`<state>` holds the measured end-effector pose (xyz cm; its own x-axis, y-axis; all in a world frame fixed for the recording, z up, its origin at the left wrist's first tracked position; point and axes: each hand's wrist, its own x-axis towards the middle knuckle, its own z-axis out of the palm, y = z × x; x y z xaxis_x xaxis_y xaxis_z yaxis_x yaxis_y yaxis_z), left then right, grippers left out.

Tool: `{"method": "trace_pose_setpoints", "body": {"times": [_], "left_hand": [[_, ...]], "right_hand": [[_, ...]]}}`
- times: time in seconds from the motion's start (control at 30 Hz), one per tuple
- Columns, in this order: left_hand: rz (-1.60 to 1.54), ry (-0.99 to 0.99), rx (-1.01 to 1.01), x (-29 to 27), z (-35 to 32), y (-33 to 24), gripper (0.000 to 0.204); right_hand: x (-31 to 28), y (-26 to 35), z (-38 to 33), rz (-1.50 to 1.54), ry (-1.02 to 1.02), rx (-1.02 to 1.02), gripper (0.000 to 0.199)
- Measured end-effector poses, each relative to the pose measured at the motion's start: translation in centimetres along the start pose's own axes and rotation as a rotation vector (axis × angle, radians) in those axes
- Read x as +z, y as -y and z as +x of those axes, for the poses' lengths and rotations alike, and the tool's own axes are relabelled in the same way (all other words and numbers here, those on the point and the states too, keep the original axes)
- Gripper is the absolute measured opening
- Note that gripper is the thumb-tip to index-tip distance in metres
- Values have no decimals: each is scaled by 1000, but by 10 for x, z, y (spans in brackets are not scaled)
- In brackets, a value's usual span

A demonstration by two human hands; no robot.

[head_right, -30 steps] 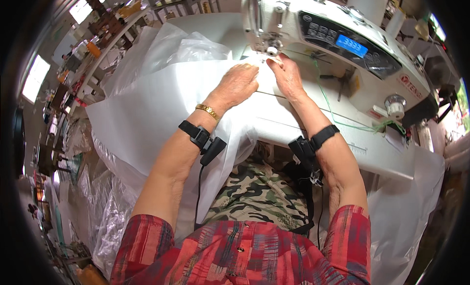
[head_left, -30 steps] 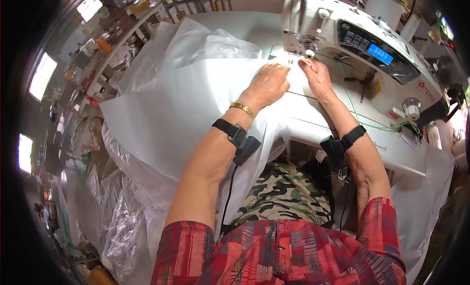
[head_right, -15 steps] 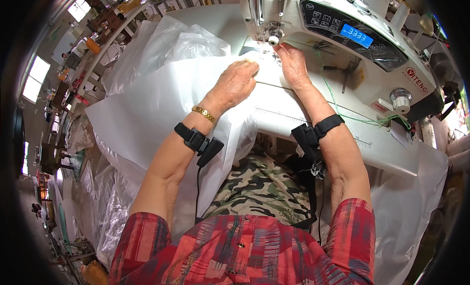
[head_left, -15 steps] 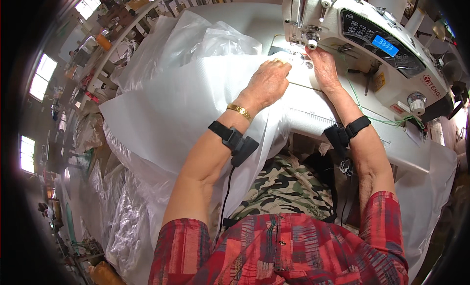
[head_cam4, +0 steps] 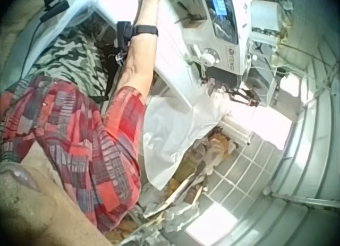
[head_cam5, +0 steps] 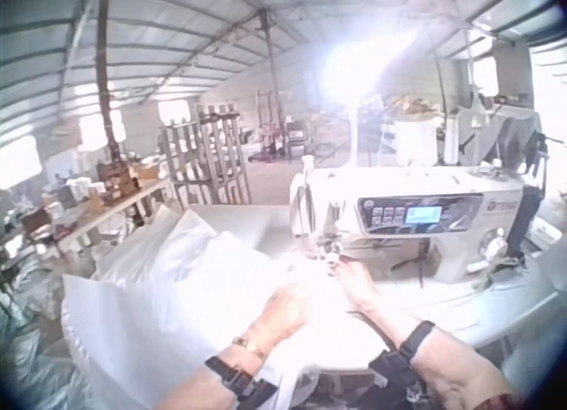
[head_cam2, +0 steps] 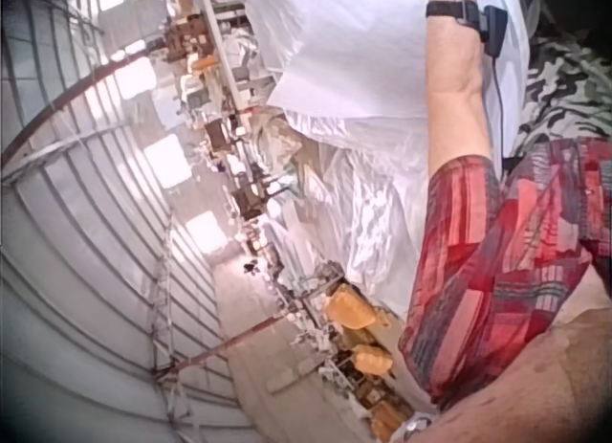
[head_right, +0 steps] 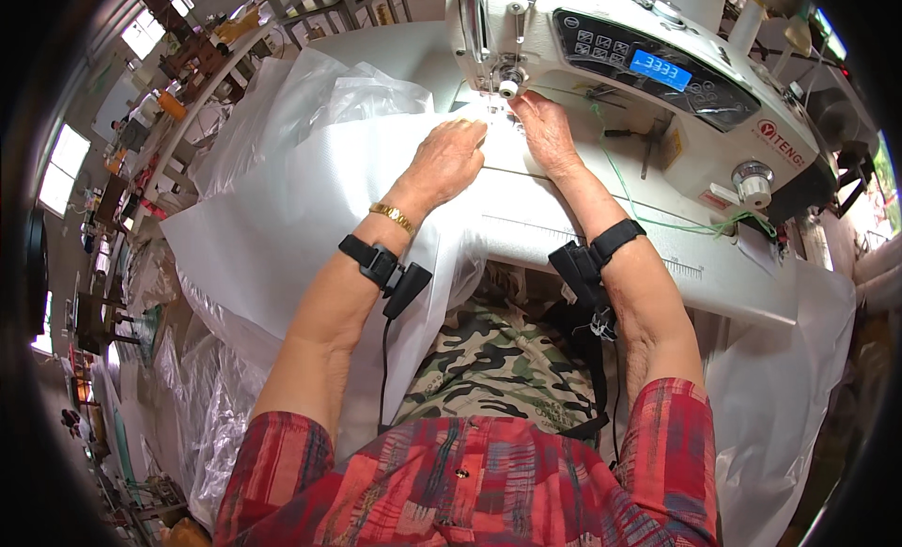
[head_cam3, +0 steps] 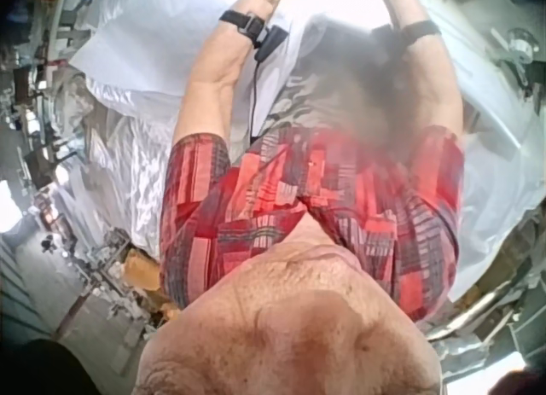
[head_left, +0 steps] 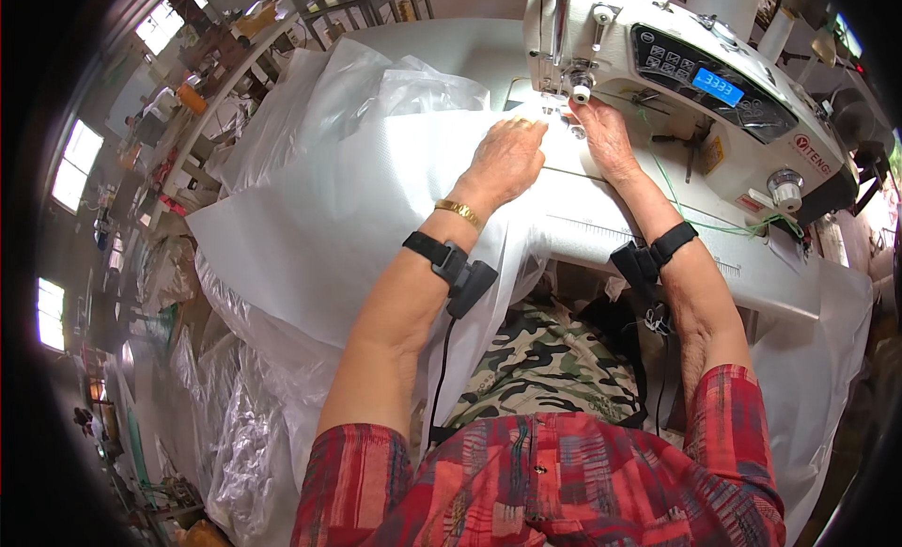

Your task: Sewing and aligning large white plastic or fabric sheets using an industrial sewing machine.

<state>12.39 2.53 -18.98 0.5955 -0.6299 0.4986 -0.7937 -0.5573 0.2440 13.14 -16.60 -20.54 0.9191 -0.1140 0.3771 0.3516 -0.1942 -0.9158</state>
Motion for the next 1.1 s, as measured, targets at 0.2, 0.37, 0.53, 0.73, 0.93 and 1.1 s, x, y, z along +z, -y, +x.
{"method": "trace_pose_setpoints", "body": {"times": [0.2,0.37,0.53,0.73,0.93,1.1], "left_hand": [[-68,52,-32,-8,2,12,23],[165,9,368,-44,-54,36,33],[334,3,-358,-80,-125,58,60],[225,64,-219,-79,-110,100,63],[154,136,-188,-94,-97,142,66],[123,130,-184,-94,-89,146,66]], "right_hand": [[-3,12,-1,-145,50,-7,45],[10,20,-69,-340,128,-310,37],[20,76,-202,-198,-63,-161,22],[103,15,-239,169,4,609,29],[177,122,-240,110,772,284,43],[130,93,-226,158,735,508,46]]}}
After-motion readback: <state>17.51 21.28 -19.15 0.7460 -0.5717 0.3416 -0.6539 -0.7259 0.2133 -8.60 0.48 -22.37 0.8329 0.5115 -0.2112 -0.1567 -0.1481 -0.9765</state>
